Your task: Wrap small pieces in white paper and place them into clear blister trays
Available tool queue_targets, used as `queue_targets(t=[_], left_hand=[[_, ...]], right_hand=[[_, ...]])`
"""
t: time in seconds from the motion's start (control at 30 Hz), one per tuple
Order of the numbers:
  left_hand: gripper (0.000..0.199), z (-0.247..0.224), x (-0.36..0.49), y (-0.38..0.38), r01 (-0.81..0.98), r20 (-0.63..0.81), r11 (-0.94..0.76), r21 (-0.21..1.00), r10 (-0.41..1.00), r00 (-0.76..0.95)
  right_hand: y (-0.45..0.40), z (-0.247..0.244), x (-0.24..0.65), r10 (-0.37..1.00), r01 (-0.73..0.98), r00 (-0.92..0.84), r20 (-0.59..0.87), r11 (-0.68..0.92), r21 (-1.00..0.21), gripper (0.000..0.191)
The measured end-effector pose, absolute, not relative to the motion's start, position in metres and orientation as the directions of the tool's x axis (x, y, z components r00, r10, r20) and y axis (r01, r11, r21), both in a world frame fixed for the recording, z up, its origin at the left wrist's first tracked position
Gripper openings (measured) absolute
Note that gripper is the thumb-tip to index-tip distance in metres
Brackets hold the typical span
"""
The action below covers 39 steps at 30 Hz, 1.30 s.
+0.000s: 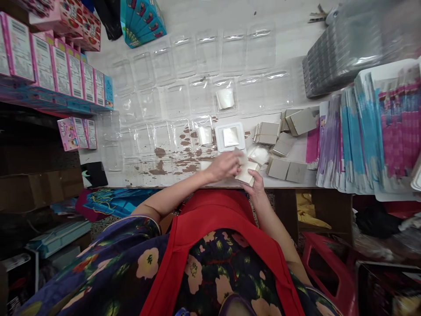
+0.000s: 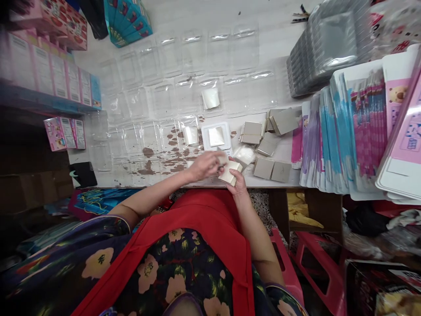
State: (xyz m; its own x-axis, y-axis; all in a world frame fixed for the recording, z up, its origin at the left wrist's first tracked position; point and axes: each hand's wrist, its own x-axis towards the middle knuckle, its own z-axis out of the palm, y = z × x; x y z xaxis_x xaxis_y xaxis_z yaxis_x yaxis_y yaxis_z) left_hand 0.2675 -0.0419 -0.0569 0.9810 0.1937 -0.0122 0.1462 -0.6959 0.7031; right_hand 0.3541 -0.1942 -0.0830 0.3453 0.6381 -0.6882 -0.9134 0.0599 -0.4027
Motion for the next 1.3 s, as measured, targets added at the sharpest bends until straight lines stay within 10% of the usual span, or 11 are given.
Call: queue_targets(t=[0.37,0.93,1.07,1.3], left_hand=[[0.024,-0.050,0.235,-0.092,-0.181,0.112,-0.751,0.635,-0.142,0.983],[0.032,-0.062,0.253,-0.066,0.060,0.041,-0.700,0.711,0.126,0.991],[0.024,-0.088,0.282,-0.027,0.394,-0.084,-0.751,0.530,0.415,0.906],[0.026,-0.113,0.310,-0.003,0.398,-0.240,-0.881,0.256,0.341,0.909]], right_hand=[[-0.215,-0.087,0.337,0.692,-0.960,0.141,-0.708,-0.081,-0.270,0.058],[-0.215,-0.091,0.341,0.778,-0.971,0.198,-0.597,0.074,-0.226,0.051],[-0.215,-0.092,0.345,0.809,-0.974,0.199,-0.553,0.102,-0.200,0.052],[-0.219,-0.096,0.349,0.804,-0.974,0.209,-0.557,0.122,-0.189,0.051]])
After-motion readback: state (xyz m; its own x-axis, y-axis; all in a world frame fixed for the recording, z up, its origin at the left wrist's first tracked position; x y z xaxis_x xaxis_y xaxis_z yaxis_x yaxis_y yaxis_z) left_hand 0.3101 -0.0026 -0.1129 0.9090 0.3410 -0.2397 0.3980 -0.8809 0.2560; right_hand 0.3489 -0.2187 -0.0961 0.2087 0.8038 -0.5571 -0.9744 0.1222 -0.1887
